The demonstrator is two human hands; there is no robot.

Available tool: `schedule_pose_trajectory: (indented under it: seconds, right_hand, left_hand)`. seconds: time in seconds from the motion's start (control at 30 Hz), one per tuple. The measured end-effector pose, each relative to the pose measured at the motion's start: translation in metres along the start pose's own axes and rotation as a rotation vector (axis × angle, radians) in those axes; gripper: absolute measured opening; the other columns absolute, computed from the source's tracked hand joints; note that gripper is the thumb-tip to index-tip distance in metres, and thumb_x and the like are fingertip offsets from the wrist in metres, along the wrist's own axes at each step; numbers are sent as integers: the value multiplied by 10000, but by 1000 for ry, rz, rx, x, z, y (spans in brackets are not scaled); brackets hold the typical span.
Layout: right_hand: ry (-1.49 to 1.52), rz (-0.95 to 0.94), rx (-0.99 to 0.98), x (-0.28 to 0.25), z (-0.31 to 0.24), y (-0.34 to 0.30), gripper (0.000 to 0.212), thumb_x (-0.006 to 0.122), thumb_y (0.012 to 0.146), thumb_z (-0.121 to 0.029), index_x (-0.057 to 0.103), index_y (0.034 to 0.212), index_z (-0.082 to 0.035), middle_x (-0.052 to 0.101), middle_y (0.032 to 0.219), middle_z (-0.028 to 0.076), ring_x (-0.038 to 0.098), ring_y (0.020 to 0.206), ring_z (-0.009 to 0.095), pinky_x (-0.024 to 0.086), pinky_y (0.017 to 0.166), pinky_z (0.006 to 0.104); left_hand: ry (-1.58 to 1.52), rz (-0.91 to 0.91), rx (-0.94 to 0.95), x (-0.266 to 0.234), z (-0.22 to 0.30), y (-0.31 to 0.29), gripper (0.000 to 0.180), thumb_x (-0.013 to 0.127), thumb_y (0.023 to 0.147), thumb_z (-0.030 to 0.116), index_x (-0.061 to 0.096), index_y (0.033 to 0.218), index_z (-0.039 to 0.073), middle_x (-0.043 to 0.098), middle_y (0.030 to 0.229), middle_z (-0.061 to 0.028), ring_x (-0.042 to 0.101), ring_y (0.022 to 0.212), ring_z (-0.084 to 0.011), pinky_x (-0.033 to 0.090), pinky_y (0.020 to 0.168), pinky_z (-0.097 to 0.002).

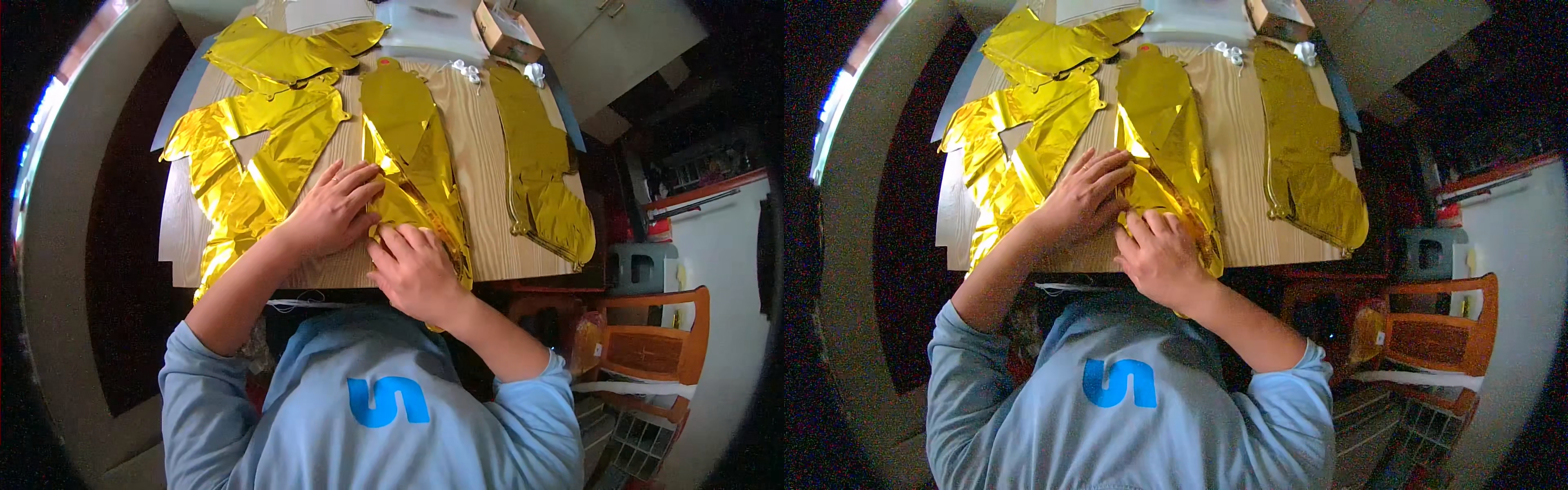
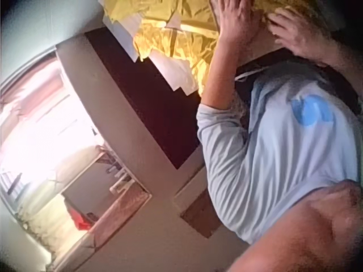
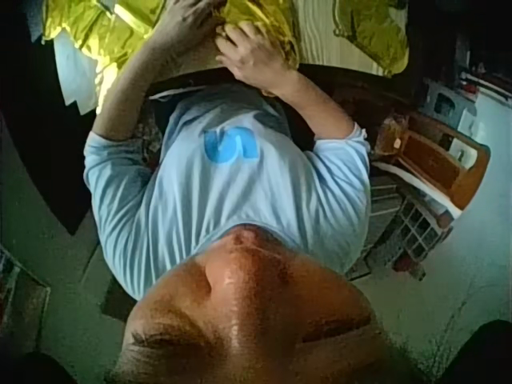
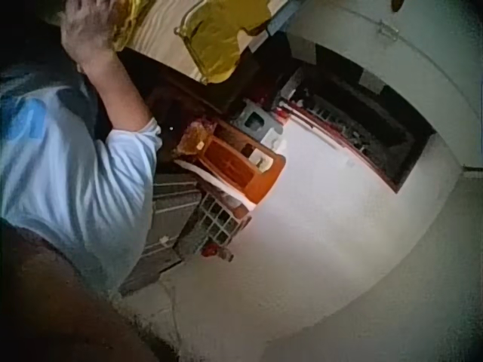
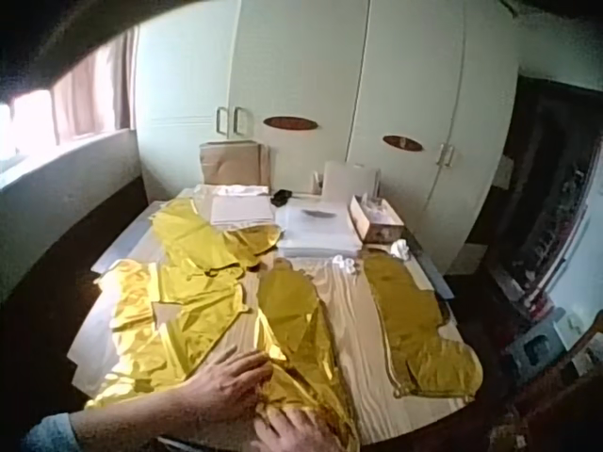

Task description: Folding deflated foil balloons and placing them into clear plastic packaging sleeves.

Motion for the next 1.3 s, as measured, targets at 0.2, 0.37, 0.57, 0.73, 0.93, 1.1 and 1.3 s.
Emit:
schedule_pose_trajectory:
  seconds: [0.2,0.37,0.57,0.73,0.93,1.1,1.3]
  right_hand:
    - [171,89,145,-32,28,-7,340,717,858,-176,669,1168,-45,629,1215,135,584,1143,314,448,1004,437]
    - [143,105,217,-67,109,-27,288,683,881,-108,718,1163,-57,641,1332,115,569,1261,321,439,1087,425]
    - [39,3,121,-39,129,-33,295,699,872,-130,718,1162,-75,629,1359,106,535,1304,343,433,1092,436]
    - [99,-7,122,-37,130,-31,280,687,880,-129,725,1152,-75,630,1353,121,548,1290,342,431,1093,428]
    - [143,-15,140,-45,129,-25,285,668,904,-129,722,1179,-76,616,1370,129,533,1309,334,415,1108,415]
    - [69,-40,116,-45,121,-34,275,685,901,-142,728,1164,-76,614,1366,136,528,1308,341,427,1095,421]
    - [81,11,109,-46,127,-40,257,701,877,-169,730,1117,-82,633,1313,155,569,1242,367,451,1066,443]
  left_hand:
    - [22,19,5,4,-9,1,550,667,925,248,503,1408,42,469,1486,-176,431,1401,-345,286,1180,-569]
    - [32,-23,-1,-3,0,0,579,625,946,296,470,1442,42,426,1528,-173,370,1436,-375,245,1198,-568]
    - [43,-85,-21,6,3,3,665,630,929,368,432,1478,48,380,1562,-168,303,1474,-377,199,1218,-547]
    - [80,-86,-82,8,4,6,694,627,931,383,401,1502,61,349,1583,-162,277,1489,-358,184,1224,-543]
    - [113,-84,-144,12,2,6,702,620,922,429,427,1482,52,348,1581,-168,260,1496,-355,168,1231,-522]
    - [117,-88,-147,13,1,3,720,611,937,430,377,1519,76,311,1605,-157,230,1508,-363,155,1230,-544]
    - [117,-136,-178,15,7,2,770,602,941,471,320,1559,109,267,1628,-152,190,1518,-381,119,1231,-562]
Point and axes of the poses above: each hand's wrist, its own y-axis towards the middle knuckle, its own x-axis out of the palm, z = x × y, the point moved 5 cm from there along y, towards the middle knuckle
